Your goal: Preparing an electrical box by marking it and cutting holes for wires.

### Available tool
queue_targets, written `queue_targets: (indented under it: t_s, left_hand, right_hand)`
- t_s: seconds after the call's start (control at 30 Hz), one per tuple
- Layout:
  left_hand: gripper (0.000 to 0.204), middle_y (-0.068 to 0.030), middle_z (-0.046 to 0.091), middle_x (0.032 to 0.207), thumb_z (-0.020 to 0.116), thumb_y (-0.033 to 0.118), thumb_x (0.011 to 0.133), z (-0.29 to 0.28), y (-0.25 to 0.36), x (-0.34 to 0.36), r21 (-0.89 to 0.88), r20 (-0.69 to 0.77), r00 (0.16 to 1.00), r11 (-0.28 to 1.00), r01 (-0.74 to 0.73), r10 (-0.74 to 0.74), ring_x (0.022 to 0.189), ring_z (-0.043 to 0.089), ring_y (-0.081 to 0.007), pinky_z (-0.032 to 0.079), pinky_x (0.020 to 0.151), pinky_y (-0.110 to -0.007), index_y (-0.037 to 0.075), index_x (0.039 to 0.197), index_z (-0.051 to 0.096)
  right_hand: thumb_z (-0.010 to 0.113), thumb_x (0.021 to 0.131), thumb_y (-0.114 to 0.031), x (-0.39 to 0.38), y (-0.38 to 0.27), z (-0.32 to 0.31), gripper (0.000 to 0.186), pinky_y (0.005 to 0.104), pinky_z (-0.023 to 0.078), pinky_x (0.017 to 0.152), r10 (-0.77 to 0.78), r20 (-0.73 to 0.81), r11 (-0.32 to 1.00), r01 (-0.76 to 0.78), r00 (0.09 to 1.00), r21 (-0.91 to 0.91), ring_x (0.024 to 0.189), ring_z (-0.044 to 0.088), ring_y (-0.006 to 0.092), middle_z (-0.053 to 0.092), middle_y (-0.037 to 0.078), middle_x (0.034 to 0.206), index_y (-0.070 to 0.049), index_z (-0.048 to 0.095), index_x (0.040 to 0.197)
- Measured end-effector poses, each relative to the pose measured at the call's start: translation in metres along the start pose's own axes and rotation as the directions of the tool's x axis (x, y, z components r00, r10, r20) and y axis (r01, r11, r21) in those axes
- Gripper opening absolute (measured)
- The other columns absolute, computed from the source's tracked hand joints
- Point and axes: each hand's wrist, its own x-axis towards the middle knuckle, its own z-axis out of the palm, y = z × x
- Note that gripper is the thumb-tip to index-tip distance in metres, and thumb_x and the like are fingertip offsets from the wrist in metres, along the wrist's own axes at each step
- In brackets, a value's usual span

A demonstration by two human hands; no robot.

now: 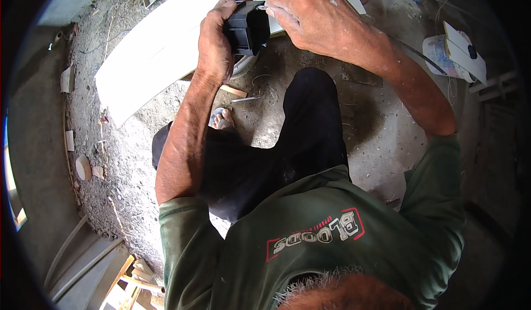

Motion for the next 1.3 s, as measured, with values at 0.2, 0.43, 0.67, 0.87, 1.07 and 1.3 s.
queue_targets:
  t_s: [0.2, 0.43, 0.67, 0.87, 1.07, 1.3]
  left_hand:
    - [0.043, -0.012, 0.061, 0.098, 0.034, 0.029, 0.095, -0.011, -0.012, 0.008, 0.29, 0.01, 0.981, 0.939, -0.187, 0.193, 0.081, 0.061, -0.02, 0.053, 0.077, -0.033, -0.005, 0.107, 0.059]
    - [0.042, -0.0168, 0.06, 0.103, 0.033, 0.026, 0.095, -0.007, -0.013, 0.008, 0.575, 0.095, 0.936, 0.749, -0.33, 0.339, 0.083, 0.062, -0.0215, 0.051, 0.078, -0.032, -0.007, 0.106, 0.057]
    - [0.042, -0.0168, 0.06, 0.104, 0.035, 0.027, 0.094, -0.002, -0.012, 0.009, 0.448, 0.09, 0.932, 0.821, -0.354, 0.352, 0.083, 0.062, -0.0199, 0.052, 0.075, -0.032, -0.006, 0.109, 0.056]
    - [0.05, -0.0143, 0.064, 0.101, 0.034, 0.03, 0.089, 0.011, -0.002, 0.0, 0.536, 0.139, 0.924, 0.758, -0.372, 0.355, 0.088, 0.06, -0.0161, 0.049, 0.078, -0.029, -0.003, 0.121, 0.055]
    - [0.049, -0.0145, 0.064, 0.101, 0.034, 0.029, 0.089, 0.012, -0.007, -0.002, 0.472, 0.096, 0.937, 0.814, -0.339, 0.335, 0.088, 0.061, -0.0165, 0.05, 0.077, -0.029, -0.004, 0.121, 0.054]
    - [0.048, -0.0142, 0.064, 0.101, 0.035, 0.028, 0.091, 0.011, -0.01, -0.003, 0.426, 0.079, 0.945, 0.846, -0.319, 0.317, 0.09, 0.061, -0.0164, 0.05, 0.08, -0.029, -0.004, 0.12, 0.054]
  right_hand:
    - [0.06, 0.082, -0.004, -0.003, -0.007, 0.003, 0.007, 0.0385, 0.049, 0.059, 0.143, -0.096, 0.98, -0.127, 0.985, 0.153, 0.065, 0.062, 0.0296, 0.057, 0.016, 0.071, 0.003, 0.06, 0.083]
    - [0.058, 0.085, -0.005, -0.001, -0.004, -0.013, 0.01, 0.0377, 0.048, 0.069, -0.124, 0.561, 0.751, 0.447, 0.818, -0.486, 0.075, 0.056, 0.0275, 0.059, 0.014, 0.084, 0.002, 0.061, 0.079]
    - [0.06, 0.086, -0.009, -0.003, 0.004, 0.002, 0.016, 0.0364, 0.048, 0.059, 0.232, 0.112, 0.949, -0.25, 0.966, 0.19, 0.064, 0.06, 0.0274, 0.061, 0.009, 0.07, 0.001, 0.067, 0.076]
    - [0.056, 0.086, -0.012, -0.01, 0.017, -0.011, 0.022, 0.0295, 0.044, 0.054, 0.372, 0.223, 0.558, -0.409, 0.901, 0.722, 0.058, 0.053, 0.0102, 0.062, 0.006, 0.063, 0.005, 0.067, 0.078]
    - [0.059, 0.085, -0.009, -0.013, 0.014, -0.01, 0.018, 0.0295, 0.046, 0.056, 0.363, 0.153, 0.643, -0.366, 0.919, 0.673, 0.061, 0.056, 0.0099, 0.062, 0.007, 0.063, 0.006, 0.067, 0.077]
    - [0.064, 0.079, -0.002, -0.018, 0.0, -0.001, 0.008, 0.0312, 0.049, 0.057, 0.205, -0.294, 0.861, -0.029, 0.934, 0.509, 0.066, 0.064, 0.0204, 0.064, 0.015, 0.071, 0.005, 0.064, 0.075]
